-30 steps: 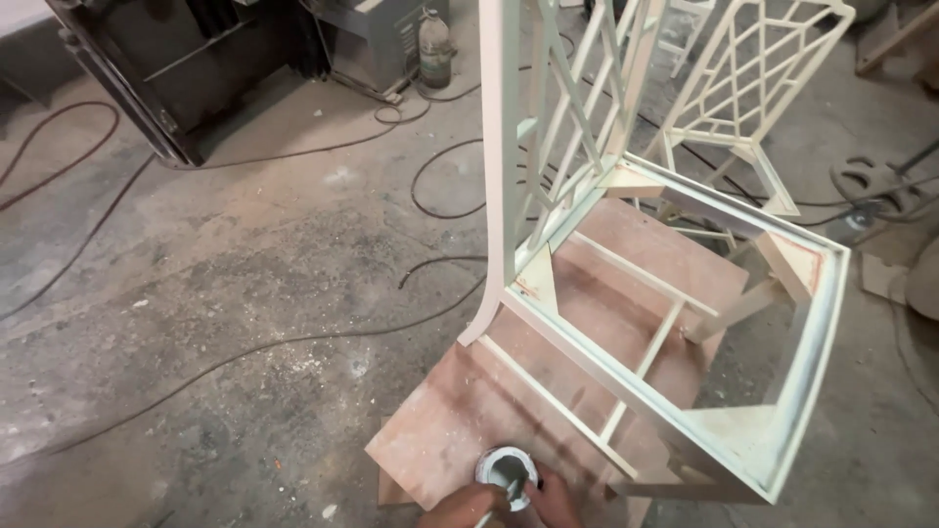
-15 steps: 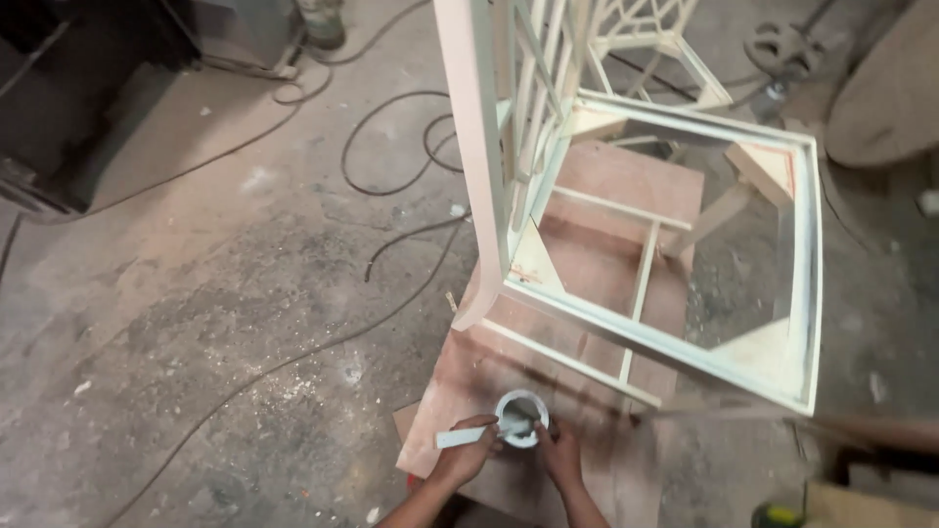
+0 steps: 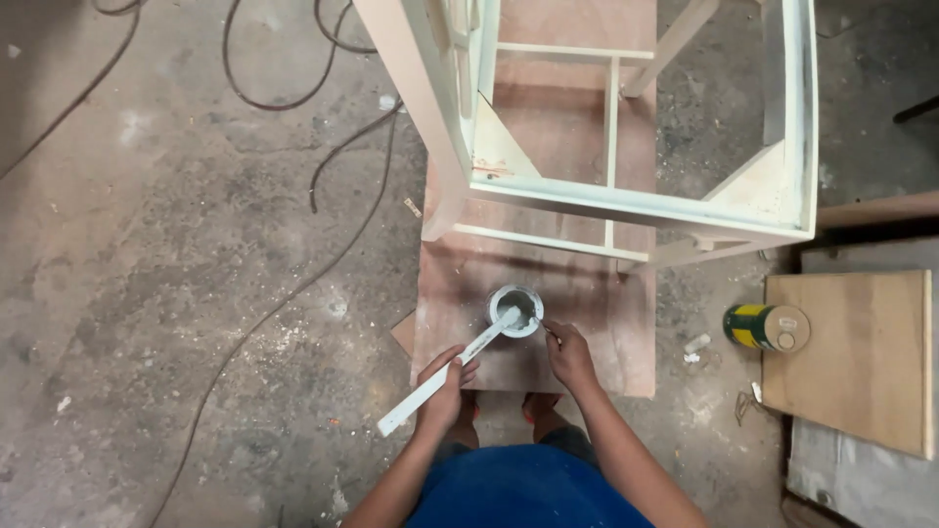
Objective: Applying filler to the joints of a wooden chair frame and smoothing it out to prepare for finishing.
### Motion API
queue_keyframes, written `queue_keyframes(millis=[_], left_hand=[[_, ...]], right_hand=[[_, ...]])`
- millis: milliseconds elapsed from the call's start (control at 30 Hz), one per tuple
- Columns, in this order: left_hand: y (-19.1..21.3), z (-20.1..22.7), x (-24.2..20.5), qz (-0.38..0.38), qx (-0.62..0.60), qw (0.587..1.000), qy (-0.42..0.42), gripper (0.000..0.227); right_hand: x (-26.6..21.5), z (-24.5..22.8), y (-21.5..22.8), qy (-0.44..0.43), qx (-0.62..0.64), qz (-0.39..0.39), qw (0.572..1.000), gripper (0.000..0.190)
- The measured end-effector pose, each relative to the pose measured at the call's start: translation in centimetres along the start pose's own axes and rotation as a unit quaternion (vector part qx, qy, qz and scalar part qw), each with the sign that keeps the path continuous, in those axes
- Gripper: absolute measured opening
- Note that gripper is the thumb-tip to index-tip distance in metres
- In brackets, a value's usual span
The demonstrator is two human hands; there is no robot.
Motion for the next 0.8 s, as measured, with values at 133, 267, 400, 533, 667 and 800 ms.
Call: queue_keyframes(millis=[133,267,400,533,667,800], left_hand=[[1.8,-0.3,-1.3,0.022,-0.023,0.999,-0.001,0.038],[3.2,-2.2,-1.7,0.038,-0.068,0.997,0.015,0.038],[3.9,-2.9,-1.0,0.042,-0.084,0.995,0.017,0.039],[3.9,-2.8,-1.0,0.052,-0.117,0.992,0.019,0.040],[3.9,-2.1,-0.9,0.043,-0.109,0.993,0.015,0.039],[4.0,-2.6,-0.4,0.032,-0.101,0.994,0.006,0.038]], right_hand=[[1.5,1.3,-1.8,0.001,-0.042,-0.016,0.999,0.033],[2.5,0.7,-3.0,0.005,-0.058,-0.013,0.998,0.031],[1.4,-1.0,-3.3,0.007,-0.027,-0.023,0.999,0.034],[0.7,-1.6,-3.8,-0.001,-0.022,-0.034,0.999,0.033],[0.0,-2.3,-3.7,-0.005,-0.026,-0.041,0.999,0.032],[0.4,-1.6,-3.8,-0.034,0.007,-0.064,0.997,0.031]])
Point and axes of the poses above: each hand's wrist, its own x-axis towards the middle knuckle, its own y-axis out of the back of the hand, z = x × y, the point moved 7 cm from there along x, towards the middle knuckle, and after that the axes turned 10 degrees about -y, right-handed, at the moved point
